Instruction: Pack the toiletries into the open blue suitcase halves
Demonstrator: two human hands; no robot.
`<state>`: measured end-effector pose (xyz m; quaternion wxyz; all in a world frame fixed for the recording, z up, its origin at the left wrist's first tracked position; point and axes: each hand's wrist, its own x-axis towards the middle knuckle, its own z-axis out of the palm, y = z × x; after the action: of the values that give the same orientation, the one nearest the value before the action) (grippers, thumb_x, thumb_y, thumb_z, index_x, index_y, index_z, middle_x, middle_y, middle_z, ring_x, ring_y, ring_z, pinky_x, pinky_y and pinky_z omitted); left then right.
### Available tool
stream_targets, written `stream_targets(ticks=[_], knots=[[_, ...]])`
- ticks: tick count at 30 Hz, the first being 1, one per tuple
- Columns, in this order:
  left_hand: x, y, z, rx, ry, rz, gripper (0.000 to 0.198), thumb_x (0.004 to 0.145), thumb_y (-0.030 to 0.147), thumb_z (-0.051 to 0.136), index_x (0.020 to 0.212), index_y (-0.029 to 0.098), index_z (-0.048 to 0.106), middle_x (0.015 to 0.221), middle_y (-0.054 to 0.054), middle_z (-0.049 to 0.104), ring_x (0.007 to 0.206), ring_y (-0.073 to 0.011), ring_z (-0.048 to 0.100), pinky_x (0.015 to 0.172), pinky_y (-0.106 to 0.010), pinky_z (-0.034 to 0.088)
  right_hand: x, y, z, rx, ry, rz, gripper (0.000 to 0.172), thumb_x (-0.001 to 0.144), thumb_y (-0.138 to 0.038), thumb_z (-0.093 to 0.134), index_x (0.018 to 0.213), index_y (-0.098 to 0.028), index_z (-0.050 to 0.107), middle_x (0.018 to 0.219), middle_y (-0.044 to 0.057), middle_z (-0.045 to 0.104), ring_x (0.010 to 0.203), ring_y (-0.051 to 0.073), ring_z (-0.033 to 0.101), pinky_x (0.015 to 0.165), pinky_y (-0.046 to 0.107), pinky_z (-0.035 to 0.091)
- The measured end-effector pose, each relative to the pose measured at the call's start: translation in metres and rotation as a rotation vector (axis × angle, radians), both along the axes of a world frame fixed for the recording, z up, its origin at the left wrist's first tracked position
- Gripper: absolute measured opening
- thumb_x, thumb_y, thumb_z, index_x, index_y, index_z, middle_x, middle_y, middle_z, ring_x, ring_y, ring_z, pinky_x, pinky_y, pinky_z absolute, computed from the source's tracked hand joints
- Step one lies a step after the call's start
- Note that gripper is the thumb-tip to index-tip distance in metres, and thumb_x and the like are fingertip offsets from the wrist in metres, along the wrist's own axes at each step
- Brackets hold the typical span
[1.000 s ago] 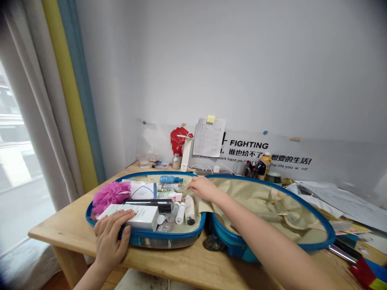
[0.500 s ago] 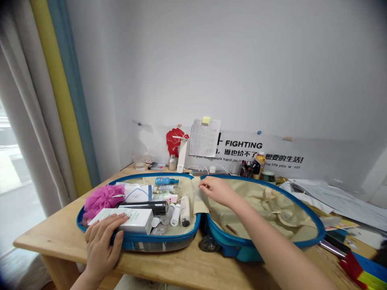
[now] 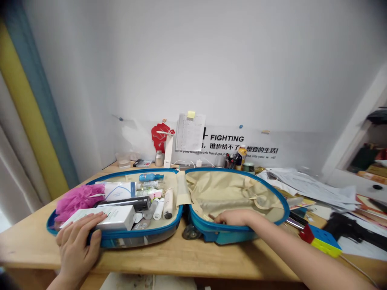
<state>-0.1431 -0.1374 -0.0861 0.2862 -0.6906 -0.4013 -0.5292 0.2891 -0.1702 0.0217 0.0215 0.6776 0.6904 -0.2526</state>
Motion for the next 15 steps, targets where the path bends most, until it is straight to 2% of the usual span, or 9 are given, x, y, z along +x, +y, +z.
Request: stream_targets(ticks=[3, 4, 8, 11, 13, 15], knots=[[0.001, -0.002, 0.002, -0.007, -0.005, 0.001, 0.022, 0.088, 0.024, 0.044, 0.104, 0.023, 0.059, 0.099, -0.009, 0.068, 0.096, -0.0258, 0.058, 0.093, -0.042, 0.033, 0.005, 0.004, 0.001, -0.062, 0.083, 0.073, 0.029, 0.054, -0.045, 0.075, 0.079, -0.029, 0.074, 0.084, 0.003, 0.073, 0.082, 0.024, 0.067, 0.079, 0.030, 0.053], [0.001, -0.002, 0.002, -0.013, -0.005, -0.004, 0.022, 0.088, 0.024, 0.044, 0.105, 0.023, 0.059, 0.099, -0.009, 0.067, 0.096, -0.0256, 0.058, 0.094, -0.042, 0.033, 0.010, 0.005, 0.002, -0.036, 0.083, 0.063, 0.031, 0.058, -0.045, 0.073, 0.084, -0.029, 0.074, 0.090, 0.004, 0.073, 0.087, 0.025, 0.066, 0.083, 0.031, 0.052], [-0.001, -0.005, 0.006, -0.066, 0.016, -0.026, 0.026, 0.088, 0.024, 0.044, 0.111, 0.024, 0.056, 0.104, -0.008, 0.067, 0.101, -0.0251, 0.057, 0.099, -0.043, 0.030, 0.042, 0.006, 0.007, 0.158, -0.003, -0.081, 0.047, 0.075, -0.049, 0.050, 0.112, -0.024, 0.065, 0.120, 0.011, 0.063, 0.106, 0.029, 0.060, 0.097, 0.040, 0.044], [-0.001, -0.006, 0.008, -0.092, 0.031, -0.030, 0.028, 0.089, 0.025, 0.044, 0.115, 0.024, 0.056, 0.107, -0.008, 0.067, 0.105, -0.0254, 0.056, 0.102, -0.044, 0.029, 0.067, 0.002, 0.009, 0.233, -0.090, -0.165, 0.059, 0.078, -0.049, 0.041, 0.127, -0.020, 0.054, 0.138, 0.016, 0.048, 0.119, 0.033, 0.052, 0.103, 0.048, 0.038], [0.000, -0.006, 0.010, -0.083, 0.023, -0.022, 0.027, 0.089, 0.026, 0.044, 0.113, 0.025, 0.057, 0.106, -0.008, 0.067, 0.105, -0.0254, 0.056, 0.102, -0.044, 0.028, 0.074, 0.001, 0.007, 0.204, -0.119, -0.151, 0.059, 0.075, -0.045, 0.049, 0.127, -0.019, 0.054, 0.138, 0.016, 0.048, 0.125, 0.034, 0.047, 0.105, 0.047, 0.035], [0.003, -0.005, 0.012, -0.072, 0.006, -0.010, 0.025, 0.089, 0.026, 0.043, 0.110, 0.025, 0.058, 0.104, -0.007, 0.067, 0.103, -0.0250, 0.056, 0.102, -0.043, 0.029, 0.071, 0.003, 0.002, 0.112, -0.113, -0.082, 0.056, 0.068, -0.038, 0.060, 0.121, -0.021, 0.060, 0.128, 0.014, 0.057, 0.120, 0.031, 0.052, 0.103, 0.042, 0.038]])
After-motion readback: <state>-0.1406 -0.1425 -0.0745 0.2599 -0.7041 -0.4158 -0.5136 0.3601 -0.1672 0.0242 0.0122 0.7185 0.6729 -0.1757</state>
